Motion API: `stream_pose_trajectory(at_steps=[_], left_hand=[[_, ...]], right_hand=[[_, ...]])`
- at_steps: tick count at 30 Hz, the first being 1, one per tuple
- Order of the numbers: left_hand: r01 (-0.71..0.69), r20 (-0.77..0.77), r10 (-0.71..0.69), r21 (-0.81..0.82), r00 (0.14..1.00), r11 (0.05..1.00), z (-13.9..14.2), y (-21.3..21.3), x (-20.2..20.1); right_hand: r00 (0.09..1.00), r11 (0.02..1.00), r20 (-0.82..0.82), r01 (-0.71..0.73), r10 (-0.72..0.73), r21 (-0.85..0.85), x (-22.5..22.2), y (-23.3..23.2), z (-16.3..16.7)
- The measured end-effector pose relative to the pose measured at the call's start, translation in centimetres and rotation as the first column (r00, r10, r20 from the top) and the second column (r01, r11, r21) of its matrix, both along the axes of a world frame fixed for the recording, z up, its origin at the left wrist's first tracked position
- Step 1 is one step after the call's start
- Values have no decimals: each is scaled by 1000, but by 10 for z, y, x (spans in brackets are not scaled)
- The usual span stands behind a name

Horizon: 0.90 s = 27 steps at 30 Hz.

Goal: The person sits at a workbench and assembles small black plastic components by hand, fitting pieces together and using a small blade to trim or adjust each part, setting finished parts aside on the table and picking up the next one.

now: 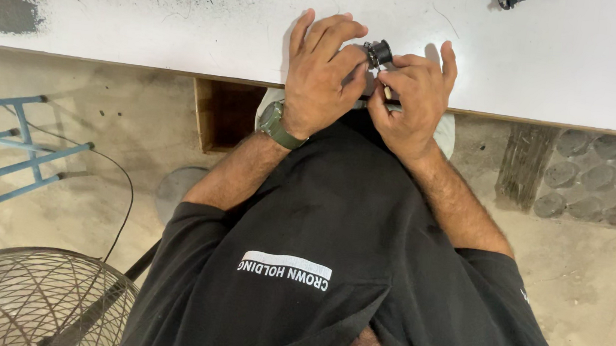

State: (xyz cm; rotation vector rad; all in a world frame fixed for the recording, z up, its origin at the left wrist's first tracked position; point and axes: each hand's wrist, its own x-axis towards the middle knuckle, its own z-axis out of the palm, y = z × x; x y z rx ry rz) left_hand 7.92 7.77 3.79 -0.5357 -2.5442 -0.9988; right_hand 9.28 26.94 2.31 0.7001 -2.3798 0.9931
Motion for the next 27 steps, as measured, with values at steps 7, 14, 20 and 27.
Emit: stream_pose_trajectory(at_steps=[7, 14, 20, 27], left_hand=[[-1, -25, 1, -7, 1000, 1000, 2, 1, 0], [11, -6, -11, 5, 1000, 1000, -1, -1, -1], [18, 7, -18, 9, 1000, 1000, -2, -1, -2], [37, 17, -38, 47, 999, 998, -3, -4, -2]], right_hand=[[997, 996, -62, -59, 56, -59, 6, 5, -1], [989, 989, -44, -143, 141, -41, 5, 5, -3], [992, 993, -42, -119, 118, -24, 3, 1, -2], [995, 995, -42, -96, 95, -21, 3, -3, 0]])
